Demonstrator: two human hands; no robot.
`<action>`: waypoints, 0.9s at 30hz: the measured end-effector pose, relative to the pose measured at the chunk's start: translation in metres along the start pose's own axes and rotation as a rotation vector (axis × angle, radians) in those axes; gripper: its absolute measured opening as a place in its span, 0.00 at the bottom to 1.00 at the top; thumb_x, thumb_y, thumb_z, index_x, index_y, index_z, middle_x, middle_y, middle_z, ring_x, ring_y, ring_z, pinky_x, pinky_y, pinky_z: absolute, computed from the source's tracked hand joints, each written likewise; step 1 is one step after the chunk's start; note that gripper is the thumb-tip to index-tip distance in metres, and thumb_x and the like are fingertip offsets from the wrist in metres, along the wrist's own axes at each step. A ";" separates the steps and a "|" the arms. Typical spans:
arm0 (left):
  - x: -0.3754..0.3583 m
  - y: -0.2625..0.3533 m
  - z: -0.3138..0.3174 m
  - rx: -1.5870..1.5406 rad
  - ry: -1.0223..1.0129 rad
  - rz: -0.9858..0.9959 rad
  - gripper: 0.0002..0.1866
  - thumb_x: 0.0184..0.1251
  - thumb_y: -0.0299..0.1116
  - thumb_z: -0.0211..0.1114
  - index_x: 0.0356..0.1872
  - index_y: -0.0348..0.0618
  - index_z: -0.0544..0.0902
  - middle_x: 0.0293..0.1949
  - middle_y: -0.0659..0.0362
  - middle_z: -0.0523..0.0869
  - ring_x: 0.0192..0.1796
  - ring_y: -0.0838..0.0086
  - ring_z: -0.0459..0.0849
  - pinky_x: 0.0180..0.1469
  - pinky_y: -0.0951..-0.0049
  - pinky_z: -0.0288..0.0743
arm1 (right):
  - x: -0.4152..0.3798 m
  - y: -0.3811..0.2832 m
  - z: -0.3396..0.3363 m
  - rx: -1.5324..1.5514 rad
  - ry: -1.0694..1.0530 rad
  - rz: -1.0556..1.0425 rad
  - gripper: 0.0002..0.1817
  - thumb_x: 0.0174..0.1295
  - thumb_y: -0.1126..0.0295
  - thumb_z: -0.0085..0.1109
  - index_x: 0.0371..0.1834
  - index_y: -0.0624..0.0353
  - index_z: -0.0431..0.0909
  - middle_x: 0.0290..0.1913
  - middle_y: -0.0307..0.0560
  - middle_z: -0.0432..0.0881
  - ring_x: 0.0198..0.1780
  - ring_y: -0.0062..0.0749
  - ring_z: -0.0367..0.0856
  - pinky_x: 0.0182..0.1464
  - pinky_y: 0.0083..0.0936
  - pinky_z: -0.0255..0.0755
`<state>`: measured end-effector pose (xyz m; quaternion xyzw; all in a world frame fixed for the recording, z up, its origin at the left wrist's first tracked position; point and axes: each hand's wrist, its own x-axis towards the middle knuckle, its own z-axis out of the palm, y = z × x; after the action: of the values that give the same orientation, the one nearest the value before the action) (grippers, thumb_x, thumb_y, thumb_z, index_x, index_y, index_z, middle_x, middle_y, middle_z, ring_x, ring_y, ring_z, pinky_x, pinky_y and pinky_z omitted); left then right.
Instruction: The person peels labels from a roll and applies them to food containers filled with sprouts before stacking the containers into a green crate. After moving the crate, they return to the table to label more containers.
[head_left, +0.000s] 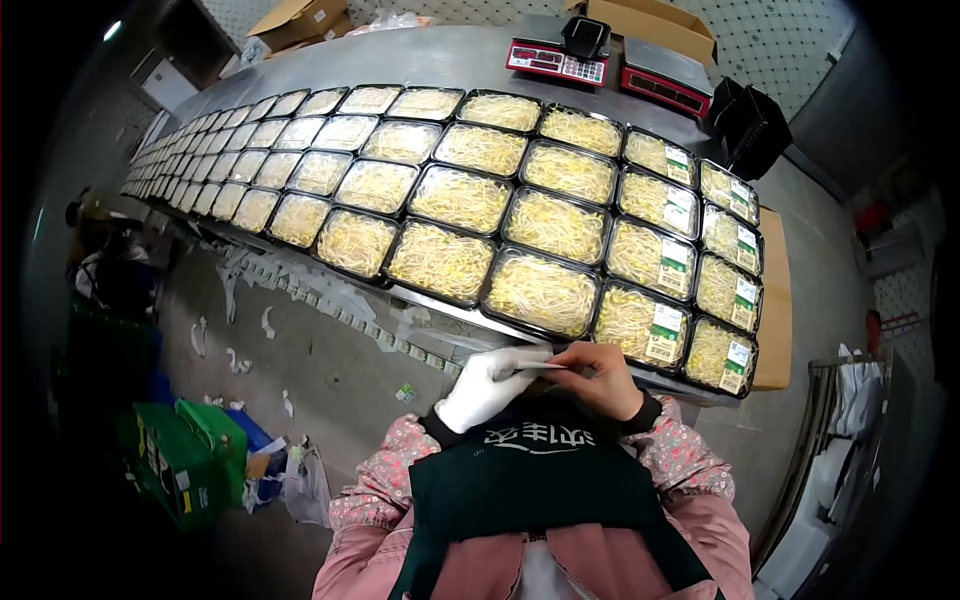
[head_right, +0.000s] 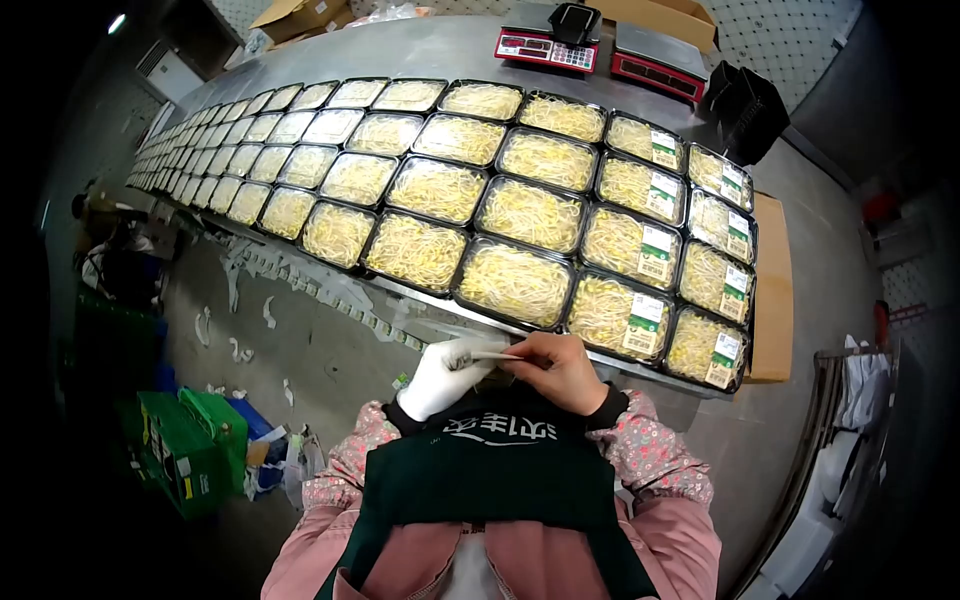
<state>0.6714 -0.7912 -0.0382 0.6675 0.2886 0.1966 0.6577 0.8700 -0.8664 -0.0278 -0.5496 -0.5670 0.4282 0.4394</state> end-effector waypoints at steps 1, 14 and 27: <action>0.001 -0.001 0.005 -0.222 0.138 -0.070 0.10 0.62 0.25 0.64 0.42 0.32 0.82 0.41 0.56 0.86 0.45 0.78 0.82 0.49 0.79 0.75 | 0.003 -0.001 0.009 -0.133 0.074 -0.110 0.06 0.54 0.75 0.66 0.35 0.62 0.84 0.25 0.41 0.80 0.24 0.20 0.73 0.26 0.17 0.65; -0.009 -0.037 -0.075 -0.280 -0.192 -0.387 0.14 0.60 0.31 0.68 0.44 0.34 0.82 0.36 0.60 0.86 0.37 0.84 0.82 0.40 0.83 0.76 | 0.058 0.050 -0.040 -0.214 0.419 0.136 0.10 0.53 0.66 0.68 0.32 0.63 0.84 0.22 0.36 0.77 0.24 0.17 0.71 0.27 0.16 0.64; 0.053 0.000 -0.054 -0.309 -0.091 -0.310 0.16 0.63 0.28 0.65 0.49 0.30 0.78 0.43 0.59 0.84 0.42 0.82 0.80 0.46 0.82 0.73 | 0.072 -0.004 -0.018 0.127 0.261 0.126 0.25 0.52 0.71 0.70 0.55 0.64 0.76 0.35 0.35 0.79 0.31 0.10 0.71 0.30 0.09 0.64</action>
<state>0.6765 -0.7161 -0.0414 0.5145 0.3245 0.1047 0.7868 0.8856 -0.7944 -0.0177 -0.6061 -0.4412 0.4149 0.5156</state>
